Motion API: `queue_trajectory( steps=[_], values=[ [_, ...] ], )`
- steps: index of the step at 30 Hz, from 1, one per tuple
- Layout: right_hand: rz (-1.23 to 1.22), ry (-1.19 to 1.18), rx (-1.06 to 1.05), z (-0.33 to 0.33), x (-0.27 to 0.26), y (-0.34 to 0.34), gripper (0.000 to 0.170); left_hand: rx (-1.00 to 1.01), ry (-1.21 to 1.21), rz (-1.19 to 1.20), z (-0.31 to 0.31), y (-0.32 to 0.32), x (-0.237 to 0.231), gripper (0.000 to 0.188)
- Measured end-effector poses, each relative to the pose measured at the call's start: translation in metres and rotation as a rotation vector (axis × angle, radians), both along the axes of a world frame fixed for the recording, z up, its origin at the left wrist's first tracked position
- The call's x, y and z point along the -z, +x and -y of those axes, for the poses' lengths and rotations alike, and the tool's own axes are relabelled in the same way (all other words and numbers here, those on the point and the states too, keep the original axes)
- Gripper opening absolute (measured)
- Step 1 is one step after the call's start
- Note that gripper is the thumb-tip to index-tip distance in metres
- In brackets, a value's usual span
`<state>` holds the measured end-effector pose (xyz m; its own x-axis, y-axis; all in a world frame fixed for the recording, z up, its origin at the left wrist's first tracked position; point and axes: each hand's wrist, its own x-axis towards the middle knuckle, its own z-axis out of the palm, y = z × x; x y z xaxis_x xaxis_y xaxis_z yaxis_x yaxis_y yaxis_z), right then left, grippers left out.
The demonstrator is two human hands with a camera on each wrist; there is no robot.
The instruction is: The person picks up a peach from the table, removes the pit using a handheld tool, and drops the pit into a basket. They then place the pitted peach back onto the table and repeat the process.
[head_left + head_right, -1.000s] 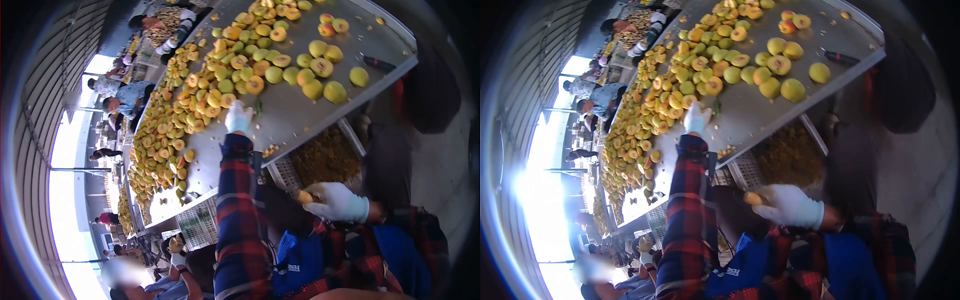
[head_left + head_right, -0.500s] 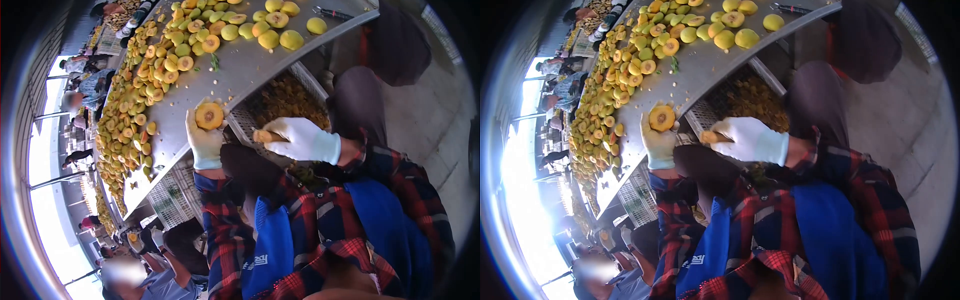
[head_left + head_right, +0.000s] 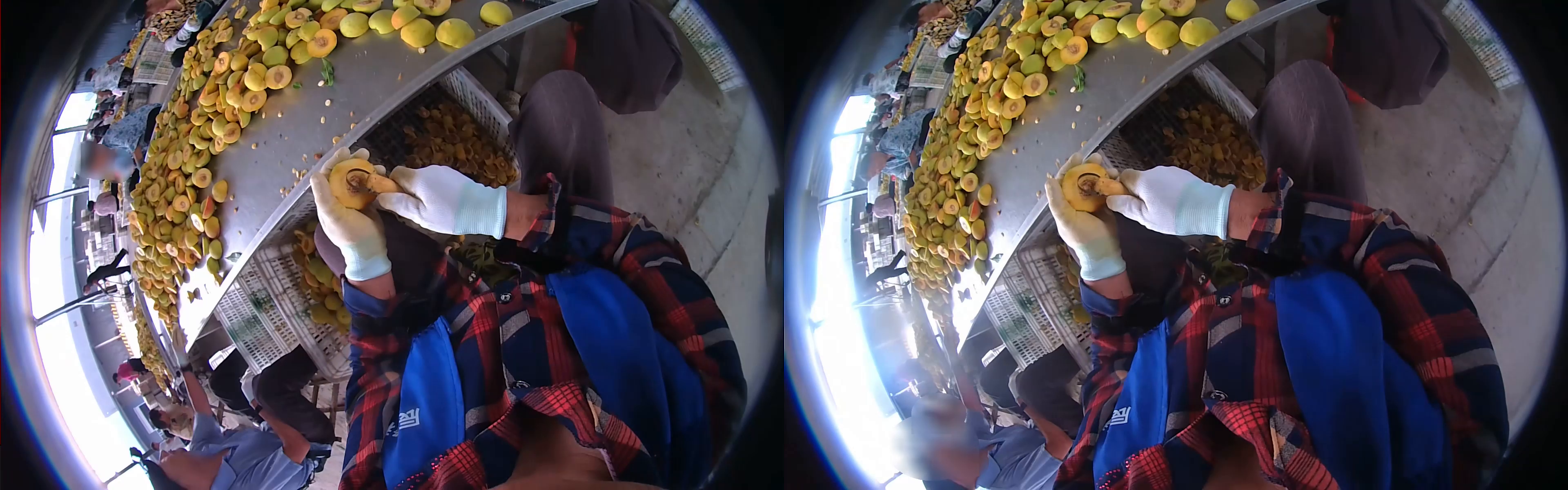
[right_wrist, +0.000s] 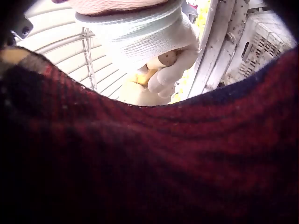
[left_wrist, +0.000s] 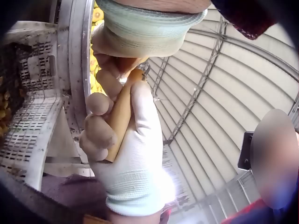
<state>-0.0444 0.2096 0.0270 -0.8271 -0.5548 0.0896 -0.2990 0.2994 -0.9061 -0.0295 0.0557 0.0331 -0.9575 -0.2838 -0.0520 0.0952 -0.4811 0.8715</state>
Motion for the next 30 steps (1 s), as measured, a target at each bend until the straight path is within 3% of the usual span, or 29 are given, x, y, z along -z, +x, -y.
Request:
queue_trajectory(
  steps=[5,7,10,11,13,15,17,19,21,23,24,25,27,29,30],
  values=[
    [-0.038,0.105,-0.068,0.005,0.001,0.001,0.038,-0.13,-0.196,0.035,-0.005,-0.003,0.003,0.049],
    [0.541,0.009,-0.197,-0.001,-0.024,-0.001,0.04,-0.144,-0.251,0.057,-0.005,-0.003,0.004,0.047],
    [0.674,0.036,-0.295,-0.001,-0.01,-0.012,0.041,-0.24,-0.311,0.126,-0.005,-0.003,0.01,0.043],
    [0.765,0.063,-0.368,0.0,-0.009,-0.019,0.042,-0.185,-0.424,0.131,-0.002,-0.003,0.012,0.042],
    [0.708,0.249,-0.447,-0.008,-0.008,-0.029,0.043,-0.126,-0.537,0.137,0.004,-0.002,0.014,0.041],
    [0.821,0.15,-0.486,-0.012,0.008,-0.028,0.043,0.023,-0.543,0.21,0.006,0.0,0.011,0.043],
    [0.927,0.05,-0.523,-0.012,0.015,-0.026,0.044,0.037,-0.514,0.212,0.005,-0.001,0.013,0.044],
    [1.168,-0.254,-0.525,-0.009,0.014,-0.016,0.044,-0.029,-0.176,0.143,-0.003,0.001,0.011,0.045],
    [1.222,-0.35,-0.553,-0.008,0.016,-0.013,0.043,-0.053,-0.123,0.122,-0.008,-0.001,0.019,0.049],
    [1.367,-0.685,-0.716,-0.008,0.025,-0.011,0.043,-0.017,0.145,0.074,-0.017,-0.004,0.013,0.045],
    [1.361,-0.743,-0.726,-0.005,0.023,-0.01,0.042,0.034,0.261,0.108,-0.017,-0.007,0.009,0.045],
    [1.357,-0.736,-0.728,-0.006,0.02,-0.01,0.042,0.032,0.264,0.101,-0.013,-0.01,0.011,0.045],
    [0.991,-0.396,-0.578,-0.007,0.011,-0.008,0.042,0.237,0.473,0.095,-0.005,-0.013,0.018,0.048],
    [0.78,-0.302,-0.529,-0.009,0.018,-0.005,0.041,0.228,0.475,0.096,0.0,-0.014,0.024,0.048],
    [0.894,-0.354,-0.44,-0.01,0.024,-0.003,0.042,0.058,0.349,0.14,0.0,-0.012,0.02,0.05]
  ],
)
